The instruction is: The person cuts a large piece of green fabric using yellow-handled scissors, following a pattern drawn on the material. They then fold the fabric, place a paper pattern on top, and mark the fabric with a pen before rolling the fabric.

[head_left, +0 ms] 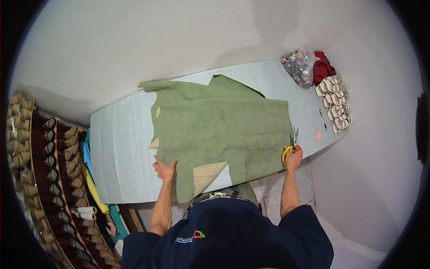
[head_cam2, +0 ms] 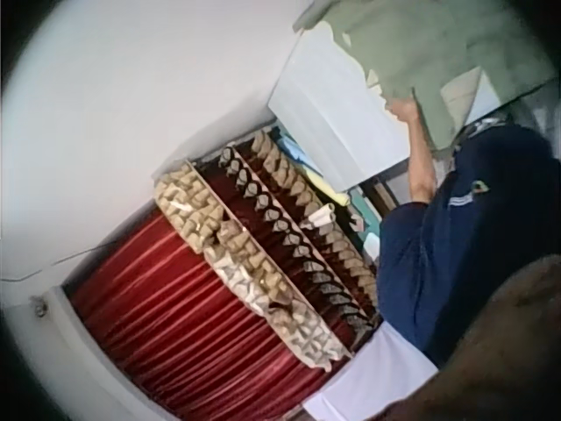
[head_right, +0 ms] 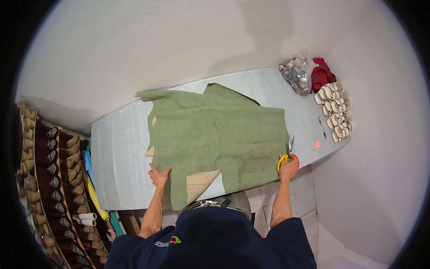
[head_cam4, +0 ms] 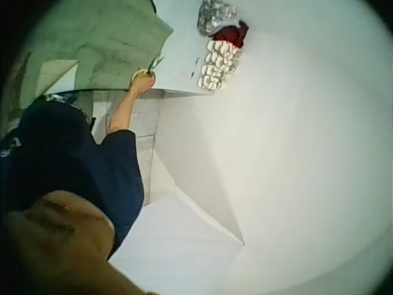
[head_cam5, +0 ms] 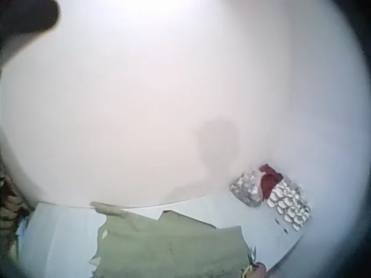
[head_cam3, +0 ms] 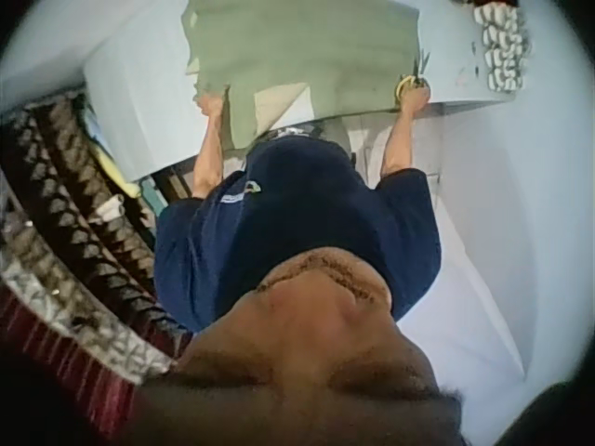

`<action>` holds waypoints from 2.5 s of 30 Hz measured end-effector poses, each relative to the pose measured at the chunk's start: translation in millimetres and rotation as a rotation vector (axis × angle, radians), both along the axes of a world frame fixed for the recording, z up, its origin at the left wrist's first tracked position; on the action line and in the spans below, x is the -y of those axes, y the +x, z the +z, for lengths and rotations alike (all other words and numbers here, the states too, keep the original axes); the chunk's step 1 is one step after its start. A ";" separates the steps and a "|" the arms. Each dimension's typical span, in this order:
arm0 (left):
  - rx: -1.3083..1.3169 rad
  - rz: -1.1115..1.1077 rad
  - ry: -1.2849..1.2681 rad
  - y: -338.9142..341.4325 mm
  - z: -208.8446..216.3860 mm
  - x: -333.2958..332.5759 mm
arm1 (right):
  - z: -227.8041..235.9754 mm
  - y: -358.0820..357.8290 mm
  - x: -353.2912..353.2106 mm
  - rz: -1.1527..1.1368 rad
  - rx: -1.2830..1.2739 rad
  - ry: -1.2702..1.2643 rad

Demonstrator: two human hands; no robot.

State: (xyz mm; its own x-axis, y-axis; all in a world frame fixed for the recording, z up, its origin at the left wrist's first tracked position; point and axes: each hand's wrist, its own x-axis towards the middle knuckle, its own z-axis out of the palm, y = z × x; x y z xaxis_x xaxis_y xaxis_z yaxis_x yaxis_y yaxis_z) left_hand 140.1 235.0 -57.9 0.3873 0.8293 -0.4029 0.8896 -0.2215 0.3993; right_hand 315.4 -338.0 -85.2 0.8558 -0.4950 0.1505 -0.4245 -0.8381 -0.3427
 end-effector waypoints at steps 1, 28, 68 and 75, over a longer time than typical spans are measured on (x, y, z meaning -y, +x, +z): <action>0.040 0.041 0.001 -1.7 -6.0 -3.1 | -4.8 3.1 7.2 -0.040 -0.059 -0.017; 0.130 0.448 -0.221 -408.8 -41.0 114.0 | -41.0 -232.9 263.9 0.055 -0.404 0.580; 0.779 0.397 -0.558 316.3 11.9 -253.9 | 37.7 343.9 -343.2 1.061 -0.010 0.321; 0.643 0.427 -0.458 370.9 5.5 -246.0 | 29.1 363.3 -354.8 1.022 -0.099 0.340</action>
